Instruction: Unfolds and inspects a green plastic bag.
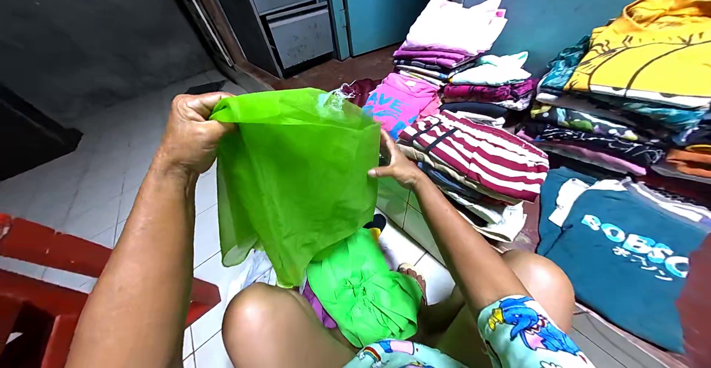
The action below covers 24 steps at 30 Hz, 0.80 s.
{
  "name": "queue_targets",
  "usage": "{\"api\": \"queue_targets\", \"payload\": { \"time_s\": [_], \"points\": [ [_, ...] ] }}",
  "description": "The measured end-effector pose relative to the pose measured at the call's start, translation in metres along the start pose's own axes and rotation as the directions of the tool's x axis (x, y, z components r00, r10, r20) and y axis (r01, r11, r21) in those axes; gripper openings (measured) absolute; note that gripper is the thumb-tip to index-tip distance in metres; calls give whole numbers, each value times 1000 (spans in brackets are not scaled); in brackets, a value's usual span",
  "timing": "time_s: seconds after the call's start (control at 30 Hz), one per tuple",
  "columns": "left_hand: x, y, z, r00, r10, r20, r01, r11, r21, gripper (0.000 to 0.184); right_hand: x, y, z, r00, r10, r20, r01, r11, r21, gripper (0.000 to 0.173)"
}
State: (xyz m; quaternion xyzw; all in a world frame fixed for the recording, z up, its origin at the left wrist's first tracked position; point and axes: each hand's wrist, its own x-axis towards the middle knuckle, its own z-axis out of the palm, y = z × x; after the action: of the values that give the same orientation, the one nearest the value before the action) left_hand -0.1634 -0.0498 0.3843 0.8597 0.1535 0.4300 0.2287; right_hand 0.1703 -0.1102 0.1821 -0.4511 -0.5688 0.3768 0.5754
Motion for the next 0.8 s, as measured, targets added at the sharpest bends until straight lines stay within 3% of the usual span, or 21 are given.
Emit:
{"api": "queue_targets", "payload": {
  "time_s": [0.07, 0.13, 0.23, 0.3, 0.4, 0.5, 0.63, 0.7, 0.8],
  "points": [
    [-2, 1, -5, 1000, 1, -20, -1, 1000, 7, 26, -18, -2, 17, 982, 104, 157, -113, 992, 48, 94],
    [-7, -1, -10, 998, -25, -63, 26, 1000, 4, 28, -32, -1, 39, 947, 171, 270, -198, 977, 73, 56],
    [-18, -6, -17, 989, -85, -122, 84, 996, -13, 30, -38, -1, 55, 928, 258, 270, -273, 962, 22, 24],
    [-28, -12, -26, 977, -153, -145, 154, 988, -9, 30, -29, -8, 46, 965, 234, 114, -229, 972, -59, 19],
    [-52, -27, -41, 943, -296, -150, 298, 954, -12, 28, -2, -36, 8, 988, -35, -149, -11, 954, -300, 17],
    [-77, -51, -36, 890, -426, -160, 420, 905, -75, 24, 20, -108, -18, 957, -278, -86, 165, 760, -628, 18],
    [-97, -68, -8, 835, -510, -207, 453, 851, -266, 31, 37, -195, -15, 946, -306, 105, 252, 494, -832, 14],
    [-100, -69, -1, 839, -477, -261, 381, 859, -342, 35, 35, -230, -8, 930, -357, 89, 245, 418, -875, 18],
    [-99, -69, -3, 898, -322, -300, 168, 881, -441, 31, 22, -260, 5, 827, -561, 44, 307, 385, -870, 21]
  ]
}}
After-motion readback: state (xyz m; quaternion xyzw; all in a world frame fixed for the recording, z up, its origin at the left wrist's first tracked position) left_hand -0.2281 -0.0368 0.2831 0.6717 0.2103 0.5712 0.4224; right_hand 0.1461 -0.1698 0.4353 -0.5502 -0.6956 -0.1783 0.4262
